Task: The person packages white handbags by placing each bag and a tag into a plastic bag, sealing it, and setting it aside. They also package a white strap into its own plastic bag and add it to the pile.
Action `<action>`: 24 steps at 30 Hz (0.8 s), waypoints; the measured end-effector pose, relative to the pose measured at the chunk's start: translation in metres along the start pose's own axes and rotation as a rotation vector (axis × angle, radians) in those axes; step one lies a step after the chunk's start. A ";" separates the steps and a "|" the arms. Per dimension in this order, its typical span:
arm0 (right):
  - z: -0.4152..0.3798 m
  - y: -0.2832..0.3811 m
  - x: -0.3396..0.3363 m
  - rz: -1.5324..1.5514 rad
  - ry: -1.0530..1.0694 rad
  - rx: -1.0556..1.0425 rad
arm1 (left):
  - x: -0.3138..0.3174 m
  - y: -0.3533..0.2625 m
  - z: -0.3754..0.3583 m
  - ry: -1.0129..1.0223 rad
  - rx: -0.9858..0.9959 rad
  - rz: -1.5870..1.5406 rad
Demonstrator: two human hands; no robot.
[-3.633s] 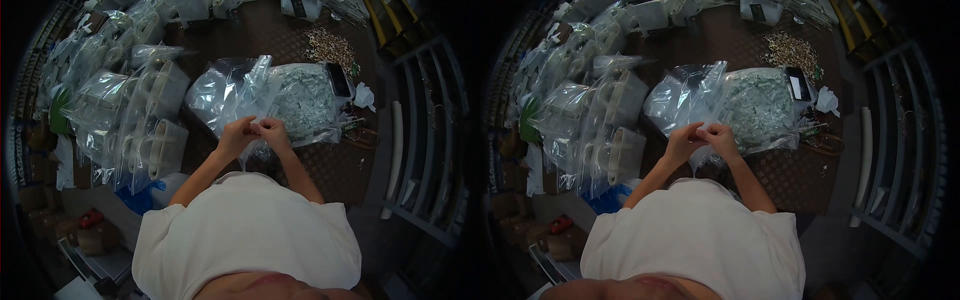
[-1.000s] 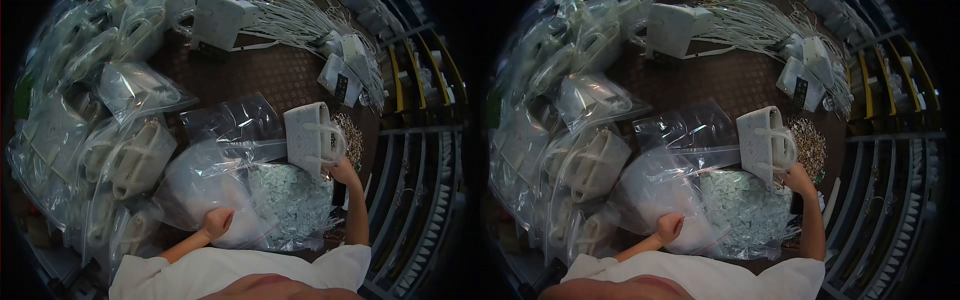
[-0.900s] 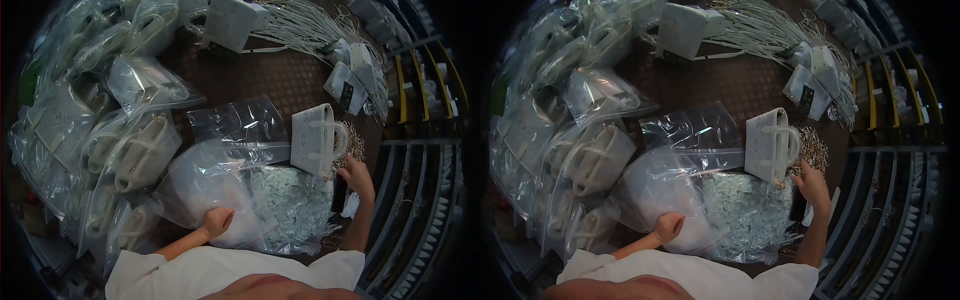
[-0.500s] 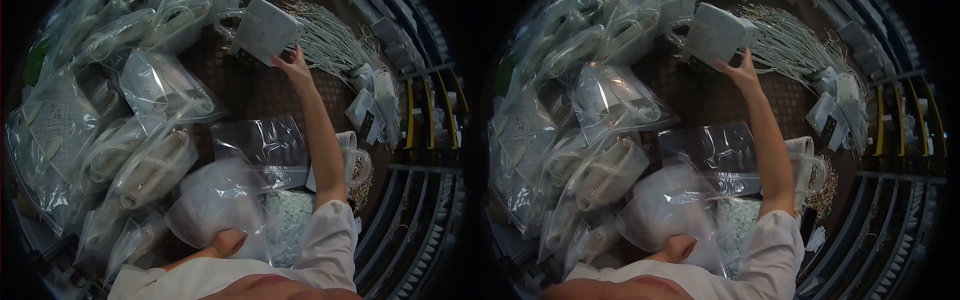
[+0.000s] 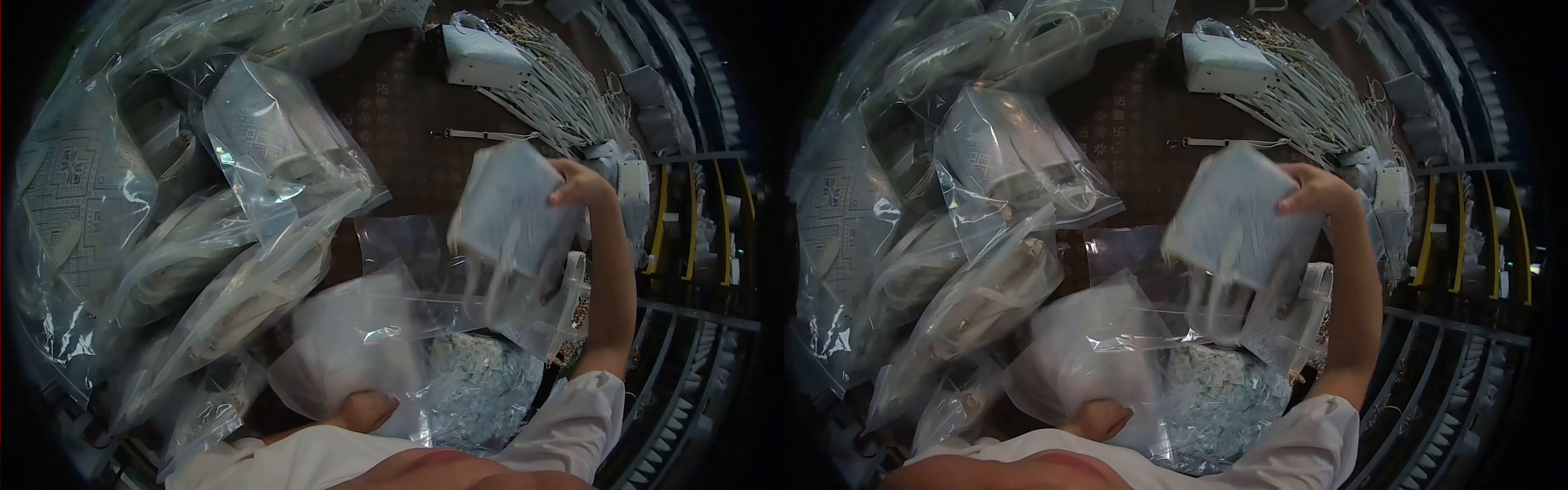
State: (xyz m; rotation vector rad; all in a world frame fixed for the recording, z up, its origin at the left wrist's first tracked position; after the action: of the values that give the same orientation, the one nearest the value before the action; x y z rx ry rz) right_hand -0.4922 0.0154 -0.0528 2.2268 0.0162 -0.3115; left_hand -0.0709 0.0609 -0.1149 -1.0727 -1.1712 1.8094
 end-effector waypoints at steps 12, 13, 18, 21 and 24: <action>0.159 0.115 -0.043 -1.415 -1.218 -0.504 | 0.003 0.006 -0.003 0.021 -0.085 -0.052; 0.171 0.109 -0.055 -1.389 -1.409 -0.449 | 0.003 0.007 -0.002 0.023 -0.096 -0.045; 0.143 0.084 -0.088 -0.949 -1.641 -0.206 | 0.003 0.012 -0.003 0.028 -0.164 -0.073; 0.102 0.036 -0.084 -0.211 -2.118 0.099 | 0.004 0.012 -0.002 0.040 -0.166 -0.080; 0.188 -0.034 -0.103 0.959 -1.454 -0.088 | 0.006 0.011 -0.001 0.071 -0.172 -0.059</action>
State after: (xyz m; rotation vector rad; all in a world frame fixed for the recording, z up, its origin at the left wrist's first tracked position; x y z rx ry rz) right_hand -0.6368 -0.0989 -0.1678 1.2345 -1.6498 -1.2019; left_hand -0.0738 0.0624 -0.1268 -1.1768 -1.3205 1.6359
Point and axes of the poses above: each hand's wrist, its own z-axis towards the middle knuckle, its own x-axis out of the palm, y = z × x, the point moved 10 cm from there along z, towards the middle knuckle, and after that the axes turned 10 degrees about -y, right-handed, at the moved point
